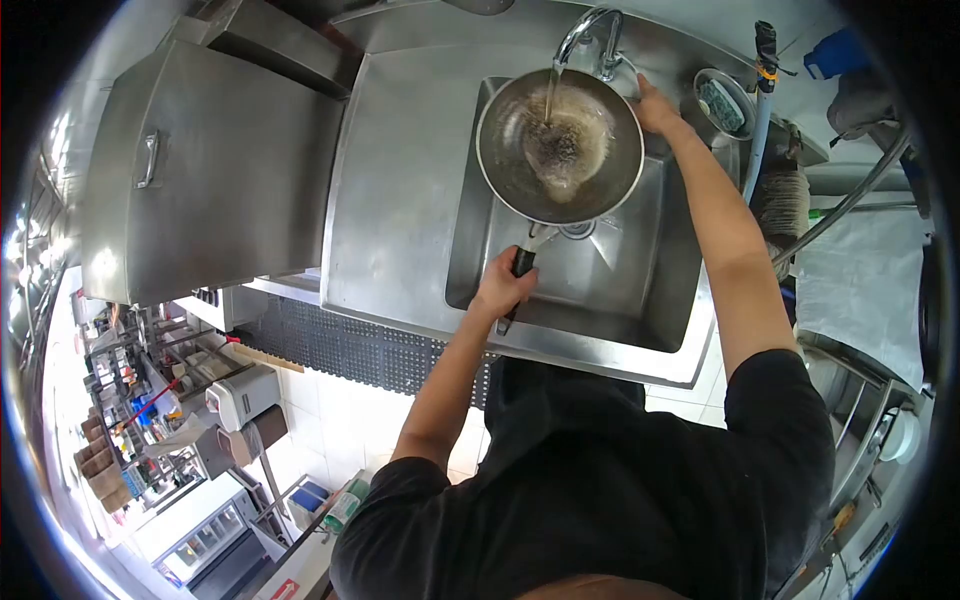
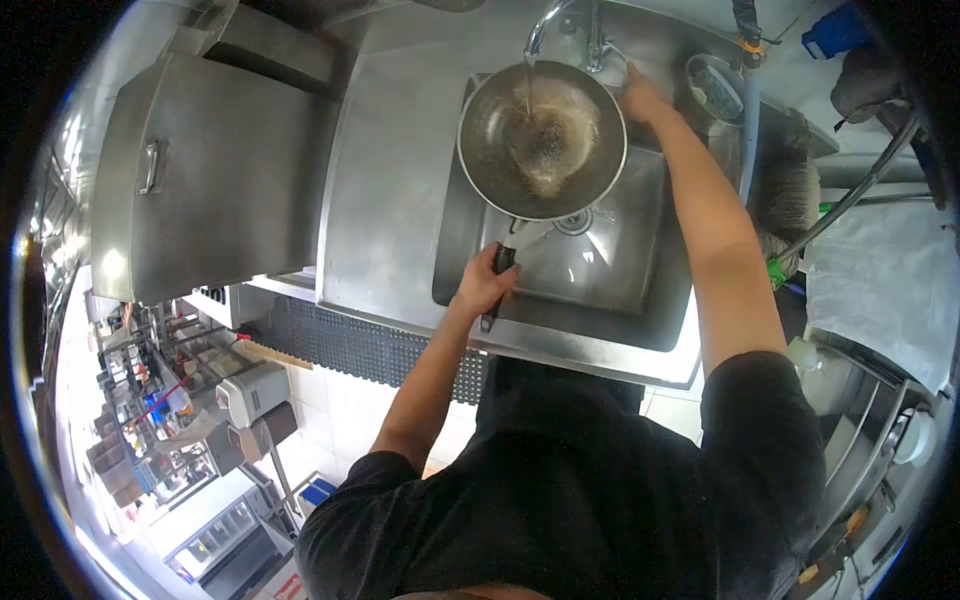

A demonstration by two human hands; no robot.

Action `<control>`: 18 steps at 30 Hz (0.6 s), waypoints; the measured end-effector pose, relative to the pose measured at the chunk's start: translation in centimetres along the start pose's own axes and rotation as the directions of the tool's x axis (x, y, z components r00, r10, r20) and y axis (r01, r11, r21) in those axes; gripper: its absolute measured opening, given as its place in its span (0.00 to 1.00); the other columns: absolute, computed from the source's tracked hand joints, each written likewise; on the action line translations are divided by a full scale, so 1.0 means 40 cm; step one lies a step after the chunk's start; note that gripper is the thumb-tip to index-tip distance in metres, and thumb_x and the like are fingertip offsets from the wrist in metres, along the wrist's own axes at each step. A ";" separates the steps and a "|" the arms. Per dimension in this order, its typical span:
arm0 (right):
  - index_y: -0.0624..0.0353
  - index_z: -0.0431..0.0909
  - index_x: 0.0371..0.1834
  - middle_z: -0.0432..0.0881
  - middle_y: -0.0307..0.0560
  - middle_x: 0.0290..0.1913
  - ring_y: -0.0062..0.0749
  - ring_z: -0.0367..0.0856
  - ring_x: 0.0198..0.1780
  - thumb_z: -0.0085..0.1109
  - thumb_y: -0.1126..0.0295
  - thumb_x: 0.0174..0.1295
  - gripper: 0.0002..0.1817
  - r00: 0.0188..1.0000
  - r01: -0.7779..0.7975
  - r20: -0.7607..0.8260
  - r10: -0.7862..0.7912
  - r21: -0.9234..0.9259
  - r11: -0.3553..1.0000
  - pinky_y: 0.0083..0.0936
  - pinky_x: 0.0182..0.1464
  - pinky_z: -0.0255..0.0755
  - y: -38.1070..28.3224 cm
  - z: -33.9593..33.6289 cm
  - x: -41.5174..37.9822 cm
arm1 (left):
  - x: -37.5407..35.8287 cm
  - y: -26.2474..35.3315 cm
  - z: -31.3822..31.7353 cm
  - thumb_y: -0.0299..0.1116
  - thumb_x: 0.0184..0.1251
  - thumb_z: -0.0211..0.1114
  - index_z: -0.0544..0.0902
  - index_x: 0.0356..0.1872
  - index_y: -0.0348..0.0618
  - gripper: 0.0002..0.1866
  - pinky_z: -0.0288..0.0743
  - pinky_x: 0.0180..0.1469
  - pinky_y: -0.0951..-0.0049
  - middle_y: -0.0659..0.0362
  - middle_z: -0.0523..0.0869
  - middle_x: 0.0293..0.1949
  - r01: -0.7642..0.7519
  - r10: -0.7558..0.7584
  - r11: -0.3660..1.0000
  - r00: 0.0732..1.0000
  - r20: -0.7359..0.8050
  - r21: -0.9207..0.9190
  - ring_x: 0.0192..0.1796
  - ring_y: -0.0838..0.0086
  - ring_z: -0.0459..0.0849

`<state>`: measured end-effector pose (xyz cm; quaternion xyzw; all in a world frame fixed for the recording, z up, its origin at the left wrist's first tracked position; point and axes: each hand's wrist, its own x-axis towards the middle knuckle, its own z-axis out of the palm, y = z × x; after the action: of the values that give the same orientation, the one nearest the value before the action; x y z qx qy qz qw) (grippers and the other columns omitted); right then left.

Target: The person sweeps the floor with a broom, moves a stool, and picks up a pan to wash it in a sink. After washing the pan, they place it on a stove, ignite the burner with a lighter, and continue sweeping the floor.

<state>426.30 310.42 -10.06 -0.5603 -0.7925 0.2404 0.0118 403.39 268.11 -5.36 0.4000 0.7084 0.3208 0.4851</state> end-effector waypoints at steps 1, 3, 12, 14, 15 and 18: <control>0.61 0.46 0.84 0.64 0.66 0.77 0.58 0.65 0.77 0.59 0.52 0.68 0.48 1.000 -0.016 -0.007 0.016 -0.006 1.000 0.41 0.78 0.59 0.015 0.000 -0.001 | 0.017 -0.002 -0.009 0.32 0.60 0.71 0.77 0.35 0.38 0.12 0.76 0.29 0.61 0.52 0.83 0.23 -0.068 0.081 0.987 0.993 -0.081 0.148 0.24 0.60 0.83; 0.62 0.46 0.84 0.64 0.67 0.77 0.57 0.65 0.77 0.59 0.52 0.68 0.48 0.999 -0.036 -0.011 0.036 -0.007 0.999 0.41 0.78 0.59 -0.017 -0.008 -0.018 | 0.012 0.002 -0.032 0.33 0.57 0.71 0.77 0.35 0.38 0.12 0.77 0.33 0.55 0.46 0.84 0.26 -0.099 0.162 0.937 0.973 -0.167 0.336 0.29 0.50 0.84; 0.62 0.45 0.84 0.62 0.67 0.78 0.57 0.64 0.78 0.59 0.52 0.68 0.49 0.999 -0.045 0.018 0.045 0.006 0.999 0.41 0.79 0.58 -0.031 -0.027 -0.026 | -0.088 -0.005 -0.160 0.33 0.56 0.73 0.76 0.45 0.44 0.18 0.81 0.42 0.46 0.45 0.89 0.32 0.072 0.136 0.694 0.964 -0.228 0.717 0.38 0.44 0.88; 0.62 0.45 0.84 0.62 0.67 0.78 0.57 0.64 0.78 0.59 0.51 0.68 0.49 0.999 -0.039 0.009 0.039 0.002 0.999 0.41 0.79 0.58 -0.021 -0.012 -0.018 | -0.116 0.024 -0.190 0.32 0.58 0.73 0.75 0.45 0.45 0.18 0.81 0.42 0.46 0.46 0.89 0.33 0.106 0.143 0.647 0.956 -0.257 0.755 0.37 0.45 0.88; 0.62 0.45 0.84 0.62 0.67 0.78 0.57 0.63 0.78 0.59 0.51 0.68 0.49 0.999 -0.050 0.013 0.050 0.003 0.999 0.41 0.79 0.58 -0.024 -0.014 -0.020 | -0.128 0.033 -0.205 0.32 0.58 0.73 0.75 0.46 0.45 0.18 0.81 0.42 0.46 0.46 0.89 0.33 0.124 0.148 0.623 0.951 -0.272 0.773 0.37 0.45 0.88; 0.63 0.48 0.83 0.69 0.68 0.73 0.61 0.69 0.73 0.62 0.55 0.64 0.48 0.998 -0.036 -0.051 0.038 0.032 0.999 0.44 0.75 0.64 -0.028 -0.015 -0.028 | -0.149 0.025 -0.250 0.31 0.59 0.72 0.75 0.44 0.45 0.16 0.82 0.40 0.48 0.48 0.88 0.32 0.121 0.268 0.563 0.909 -0.319 0.818 0.35 0.46 0.88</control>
<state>425.92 309.34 -8.82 -0.5806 -0.7776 0.2386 0.0364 395.47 262.68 1.29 0.5327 0.8420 0.0500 0.0686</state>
